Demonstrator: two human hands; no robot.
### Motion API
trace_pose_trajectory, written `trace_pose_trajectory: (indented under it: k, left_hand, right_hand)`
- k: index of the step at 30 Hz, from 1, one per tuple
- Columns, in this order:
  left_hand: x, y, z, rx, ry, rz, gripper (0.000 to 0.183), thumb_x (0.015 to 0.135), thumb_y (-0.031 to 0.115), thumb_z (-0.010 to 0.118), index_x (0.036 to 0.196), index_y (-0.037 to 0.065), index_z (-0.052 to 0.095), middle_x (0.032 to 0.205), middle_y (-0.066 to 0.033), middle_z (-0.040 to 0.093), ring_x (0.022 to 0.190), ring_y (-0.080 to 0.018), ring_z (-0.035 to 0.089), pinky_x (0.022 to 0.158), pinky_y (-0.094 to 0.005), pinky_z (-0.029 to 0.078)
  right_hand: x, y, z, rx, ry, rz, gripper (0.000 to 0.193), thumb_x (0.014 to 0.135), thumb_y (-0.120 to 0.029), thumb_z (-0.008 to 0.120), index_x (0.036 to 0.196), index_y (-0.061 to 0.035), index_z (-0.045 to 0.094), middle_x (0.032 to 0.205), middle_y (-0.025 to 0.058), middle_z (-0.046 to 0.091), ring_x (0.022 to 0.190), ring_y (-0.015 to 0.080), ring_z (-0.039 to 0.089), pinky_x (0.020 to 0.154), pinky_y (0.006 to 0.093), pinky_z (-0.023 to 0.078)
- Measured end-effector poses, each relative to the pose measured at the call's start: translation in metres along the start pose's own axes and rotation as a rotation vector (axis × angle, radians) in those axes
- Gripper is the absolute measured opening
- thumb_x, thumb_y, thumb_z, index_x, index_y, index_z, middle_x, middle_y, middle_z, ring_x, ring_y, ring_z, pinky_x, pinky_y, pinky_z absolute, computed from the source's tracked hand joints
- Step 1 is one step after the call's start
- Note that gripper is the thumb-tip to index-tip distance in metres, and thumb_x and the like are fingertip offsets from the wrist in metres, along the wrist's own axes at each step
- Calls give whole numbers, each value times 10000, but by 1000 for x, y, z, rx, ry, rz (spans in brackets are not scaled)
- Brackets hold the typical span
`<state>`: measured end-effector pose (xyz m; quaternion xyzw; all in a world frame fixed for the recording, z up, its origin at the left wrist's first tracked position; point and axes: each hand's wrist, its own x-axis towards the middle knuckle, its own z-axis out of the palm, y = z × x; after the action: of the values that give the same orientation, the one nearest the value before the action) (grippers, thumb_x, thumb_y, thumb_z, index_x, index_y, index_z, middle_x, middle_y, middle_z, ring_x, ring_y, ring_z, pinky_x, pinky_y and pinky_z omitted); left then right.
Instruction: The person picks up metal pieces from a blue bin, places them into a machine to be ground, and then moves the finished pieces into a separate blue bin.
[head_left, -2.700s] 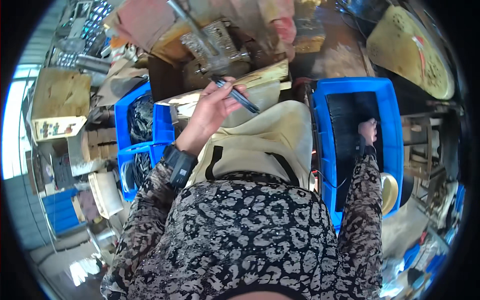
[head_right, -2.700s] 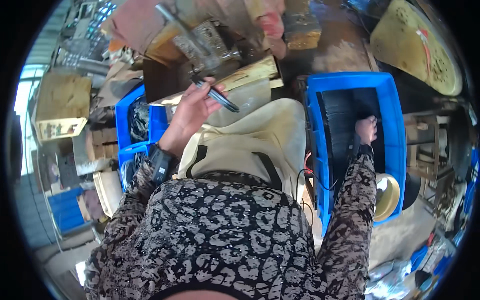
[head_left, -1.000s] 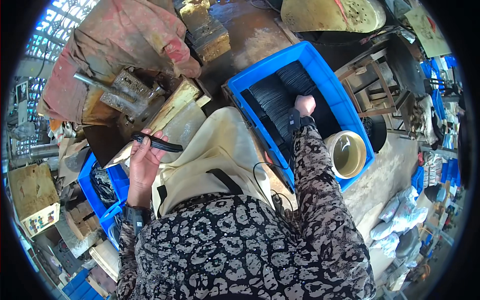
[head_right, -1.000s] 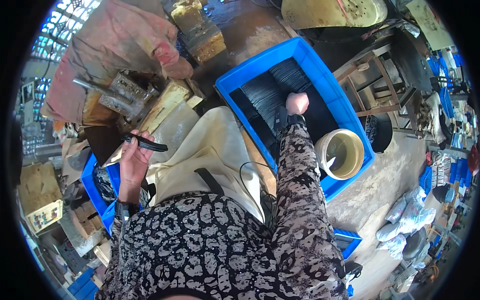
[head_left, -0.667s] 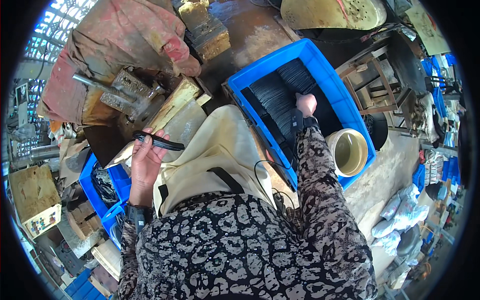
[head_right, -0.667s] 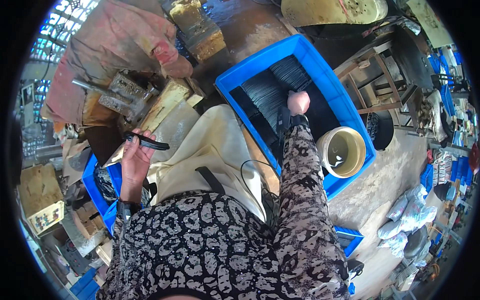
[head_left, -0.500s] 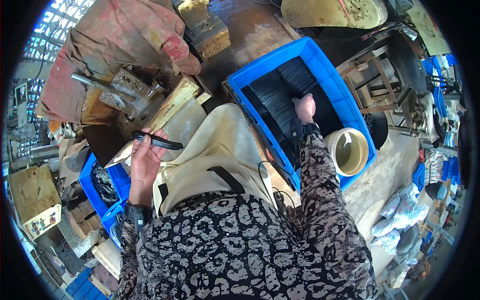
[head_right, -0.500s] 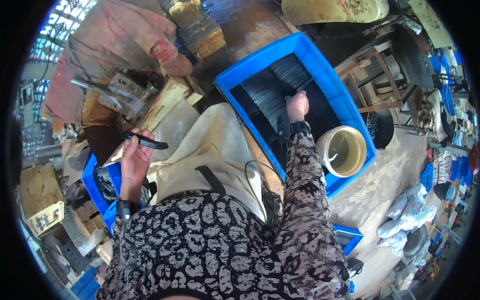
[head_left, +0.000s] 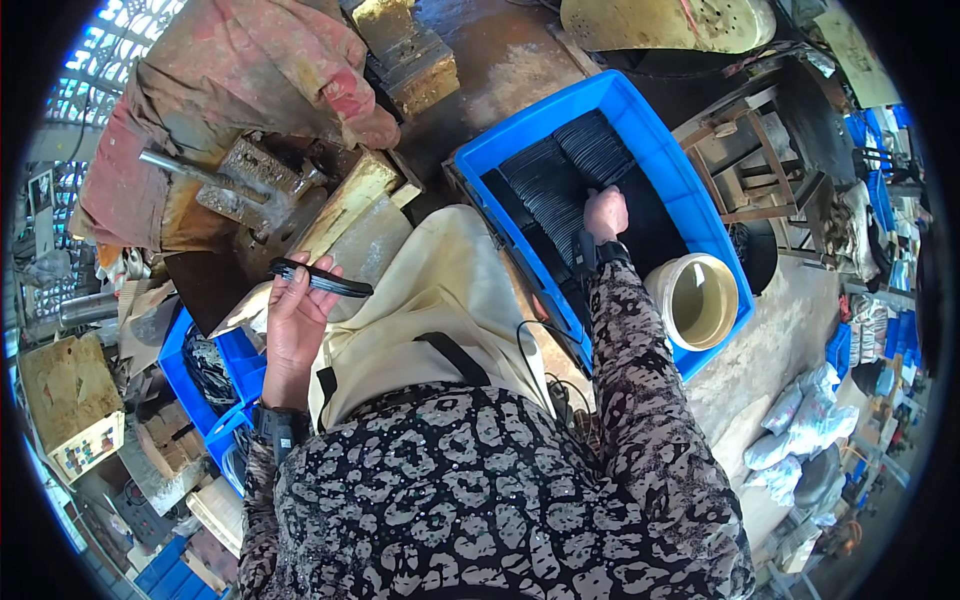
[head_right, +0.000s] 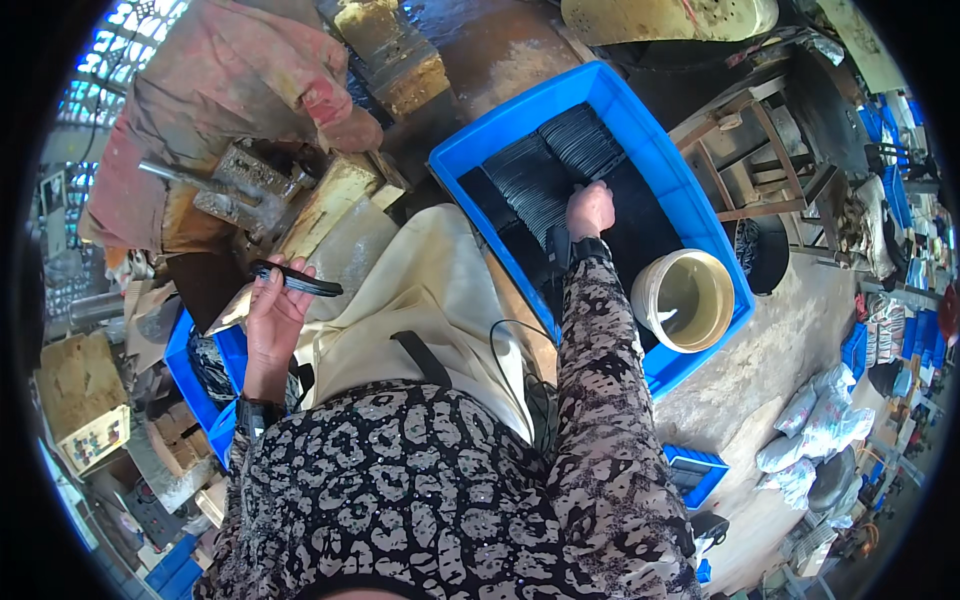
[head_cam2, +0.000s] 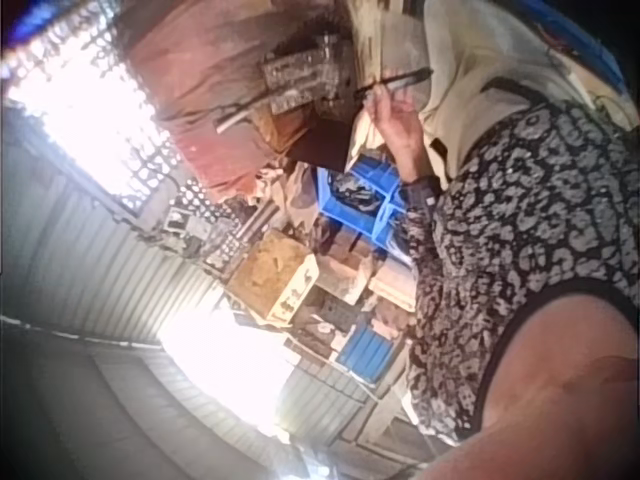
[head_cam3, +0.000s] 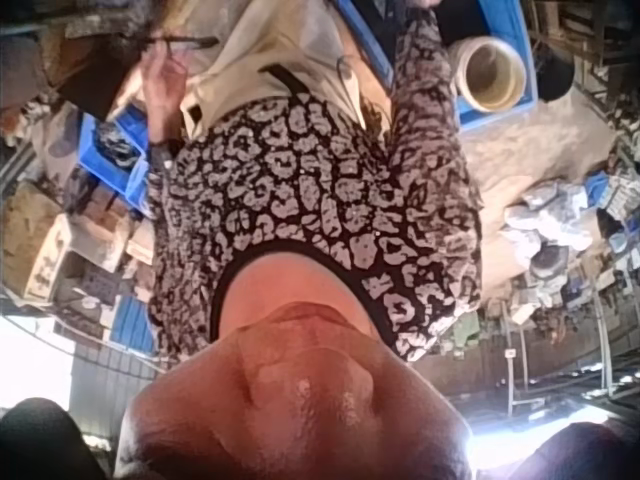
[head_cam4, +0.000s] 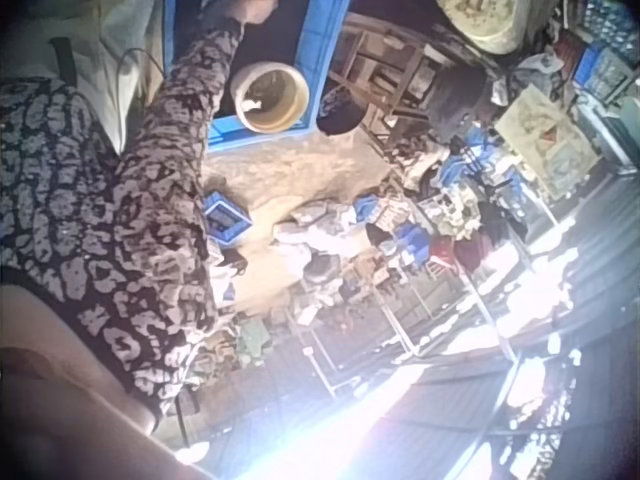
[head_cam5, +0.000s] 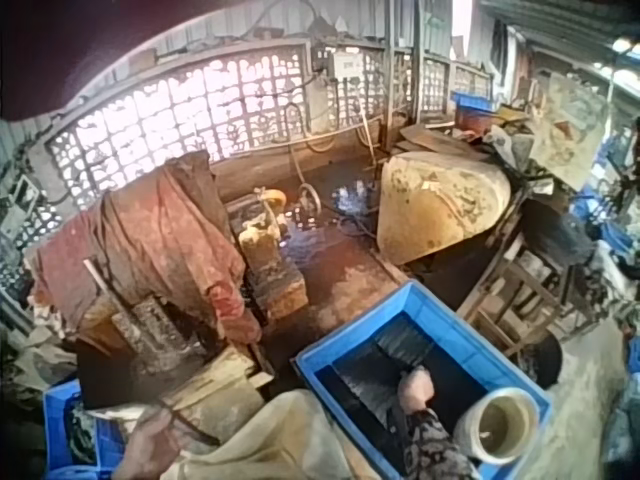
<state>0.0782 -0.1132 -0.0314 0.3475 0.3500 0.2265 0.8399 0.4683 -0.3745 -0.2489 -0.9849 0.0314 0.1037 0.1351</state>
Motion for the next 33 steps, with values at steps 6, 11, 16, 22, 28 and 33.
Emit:
trace_pose_trajectory:
  k: [6, 11, 16, 22, 28, 33]
  left_hand:
    - [-1, 1, 0, 2, 11, 5, 235, 940, 146, 579, 1170, 98, 572, 1149, -165, 632, 1072, -299, 626, 868, -384, 548]
    - [0, 5, -1, 18, -3, 8, 241, 937, 148, 585, 1171, 96, 566, 1146, -163, 633, 1072, -301, 626, 877, -389, 543]
    - [4, 5, 2, 26, -20, 11, 246, 937, 151, 585, 1176, 94, 561, 1145, -163, 635, 1073, -303, 625, 888, -394, 537]
    - [-1, 1, 5, 16, -10, 7, 246, 937, 149, 585, 1175, 91, 561, 1148, -164, 633, 1079, -306, 622, 887, -393, 538]
    - [1, 4, 0, 13, -11, 4, 232, 939, 143, 581, 1164, 88, 567, 1150, -168, 632, 1088, -306, 618, 879, -389, 544]
    - [8, 4, 2, 24, -28, 0, 224, 942, 145, 576, 1157, 82, 572, 1127, -169, 642, 1072, -304, 626, 876, -392, 547]
  right_hand:
    - [3, -5, -17, 16, -84, 13, 482, 792, -481, 683, 988, -41, 666, 1052, 169, 666, 994, 340, 640, 808, 439, 527]
    - [6, -8, -32, 59, -180, 34, 552, 753, -545, 697, 967, -36, 703, 1056, 183, 671, 1010, 347, 635, 825, 430, 523]
    - [6, -5, -30, 33, -174, -36, 552, 750, -548, 696, 946, -32, 713, 1060, 181, 671, 1006, 347, 636, 827, 430, 522]
    - [9, -3, -15, 58, -82, 16, 574, 762, -536, 690, 1023, -25, 668, 1009, 179, 683, 999, 356, 638, 831, 440, 519]
    - [11, 4, -10, 12, -17, -30, 529, 799, -480, 682, 1060, -22, 631, 901, 170, 691, 871, 306, 676, 734, 398, 542]
    - [-17, 0, -51, 483, -254, 32, 352, 863, -325, 654, 1010, -6, 638, 811, 104, 665, 690, 157, 644, 601, 274, 518]
